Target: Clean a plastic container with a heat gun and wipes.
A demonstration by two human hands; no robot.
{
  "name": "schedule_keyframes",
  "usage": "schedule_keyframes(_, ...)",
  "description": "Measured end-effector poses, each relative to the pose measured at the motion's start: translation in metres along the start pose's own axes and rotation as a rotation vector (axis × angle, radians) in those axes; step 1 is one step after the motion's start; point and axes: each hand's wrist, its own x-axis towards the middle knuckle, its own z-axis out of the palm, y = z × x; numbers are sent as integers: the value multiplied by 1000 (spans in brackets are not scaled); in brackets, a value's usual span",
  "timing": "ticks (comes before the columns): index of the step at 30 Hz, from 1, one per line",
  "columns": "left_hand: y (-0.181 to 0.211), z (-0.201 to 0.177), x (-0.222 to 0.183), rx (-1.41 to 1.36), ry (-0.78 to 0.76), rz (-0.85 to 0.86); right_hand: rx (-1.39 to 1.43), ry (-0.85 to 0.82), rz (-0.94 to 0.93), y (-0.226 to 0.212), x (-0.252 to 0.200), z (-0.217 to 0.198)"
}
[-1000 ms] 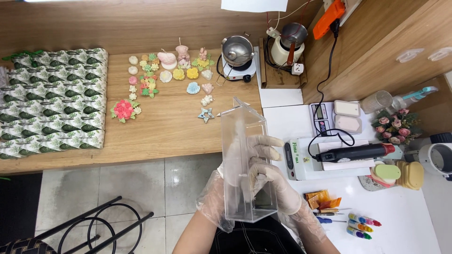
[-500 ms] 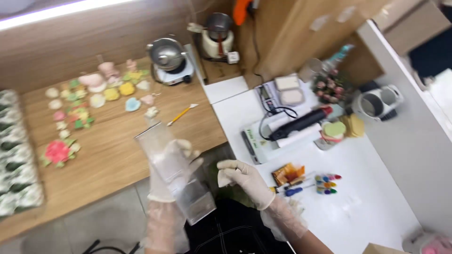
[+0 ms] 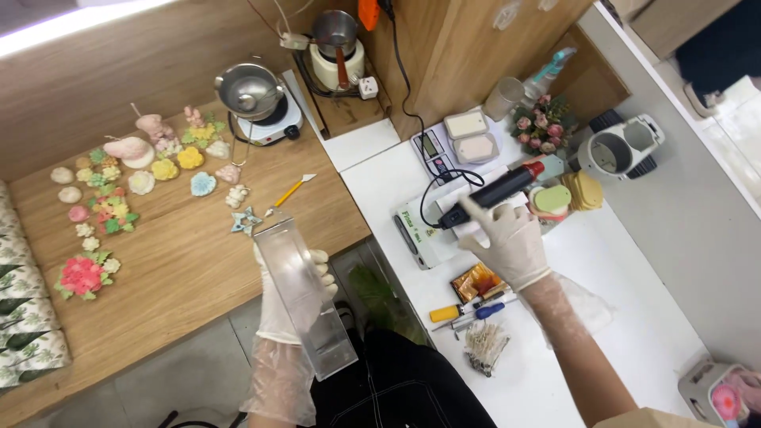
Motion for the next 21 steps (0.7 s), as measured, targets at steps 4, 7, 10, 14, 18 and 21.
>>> schedule_keyframes(4, -1, 27, -9, -70, 17, -78, -113, -56, -290, 18, 17, 34)
schedule_keyframes(7, -10, 11, 9, 104, 166, -56, -157, -89, -348, 27, 34, 45)
schedule_keyframes(10, -11, -11, 41, 23, 89, -108, -165, -90, -427, 34, 44, 44)
schedule_keyframes(14, 20, -33, 131, -233, -1180, -173, -79, -106, -494, 46, 70, 54)
schedule_keyframes(18, 81, 89, 77, -23, -556, 71, -9, -208, -529, 79, 102, 89)
schedule_keyframes(21, 130, 147, 61, 1027, 334, -40, -200, -206, -676, 87, 115, 104)
